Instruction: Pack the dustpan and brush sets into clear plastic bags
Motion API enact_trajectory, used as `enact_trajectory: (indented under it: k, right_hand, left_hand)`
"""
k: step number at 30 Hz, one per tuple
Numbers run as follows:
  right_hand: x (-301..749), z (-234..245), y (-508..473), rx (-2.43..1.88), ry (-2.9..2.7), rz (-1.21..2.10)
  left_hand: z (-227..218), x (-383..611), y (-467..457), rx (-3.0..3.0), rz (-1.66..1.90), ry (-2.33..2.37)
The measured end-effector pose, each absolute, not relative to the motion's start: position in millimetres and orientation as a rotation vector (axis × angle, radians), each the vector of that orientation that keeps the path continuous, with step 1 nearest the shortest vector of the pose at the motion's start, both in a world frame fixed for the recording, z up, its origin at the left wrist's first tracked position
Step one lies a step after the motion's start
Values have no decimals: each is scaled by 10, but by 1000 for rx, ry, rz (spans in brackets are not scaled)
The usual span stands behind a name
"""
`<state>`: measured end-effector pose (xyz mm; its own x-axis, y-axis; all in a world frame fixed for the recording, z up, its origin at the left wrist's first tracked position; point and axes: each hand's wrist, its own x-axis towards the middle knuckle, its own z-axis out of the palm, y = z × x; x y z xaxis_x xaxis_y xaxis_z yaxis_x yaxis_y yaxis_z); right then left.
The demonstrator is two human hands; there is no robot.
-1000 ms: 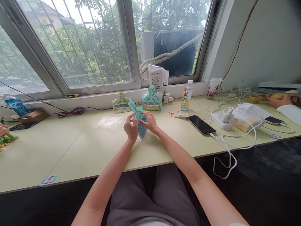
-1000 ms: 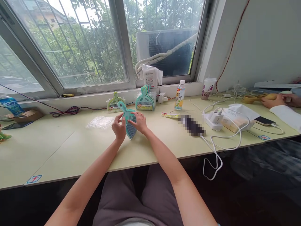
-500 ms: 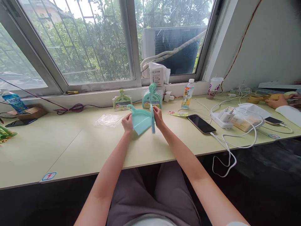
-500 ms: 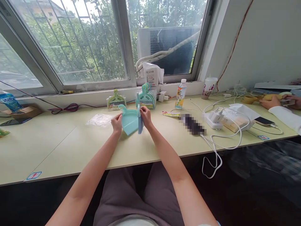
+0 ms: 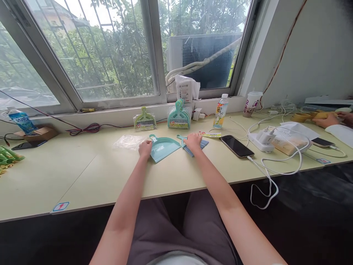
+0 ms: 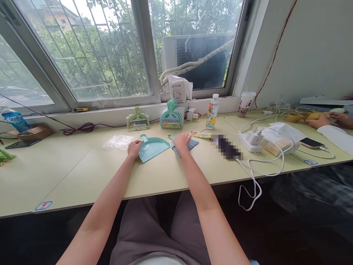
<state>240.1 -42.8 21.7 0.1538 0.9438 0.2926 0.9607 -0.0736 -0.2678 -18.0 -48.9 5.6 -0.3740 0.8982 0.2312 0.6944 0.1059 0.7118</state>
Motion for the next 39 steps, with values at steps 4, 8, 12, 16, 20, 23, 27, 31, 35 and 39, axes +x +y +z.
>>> enact_trajectory:
  k: [4, 8, 12, 16, 20, 23, 27, 31, 35, 39]
  right_hand:
    - [2424, 221, -407, -2058, -1871, -50]
    - [2456, 193, -380, -2064, -1846, -17]
    - [2534, 197, -355, -2042, -1690, 142]
    - [2556, 273, -360, -1920, -1541, 140]
    - [2385, 337, -443, -1746, -1710, 169]
    - [2216, 321, -521, -1641, -1996, 141]
    - [2158, 270, -548, -1574, -2203, 72]
    - [2220, 260, -519, -1557, -2210, 82]
    - [2211, 270, -528, -1469, -2250, 143]
    - [2181, 283, -545, -1357, -2292, 254]
  left_hand:
    - [87, -196, -525, 1578, 1122, 2181]
    - [107, -182, -557, 1546, 1091, 2204]
    - [112, -163, -579, 1562, 1085, 2220]
    - [139, -125, -616, 1567, 1057, 2253]
    - [166, 26, -679, 1660, 1000, 2223]
    - [163, 211, -746, 1950, 930, 1990]
    - [153, 375, -821, 2410, 884, 1566]
    - [170, 326, -841, 2618, 1000, 1609]
    - [175, 228, -834, 2765, 904, 1679]
    - [167, 212, -825, 2842, 752, 1627]
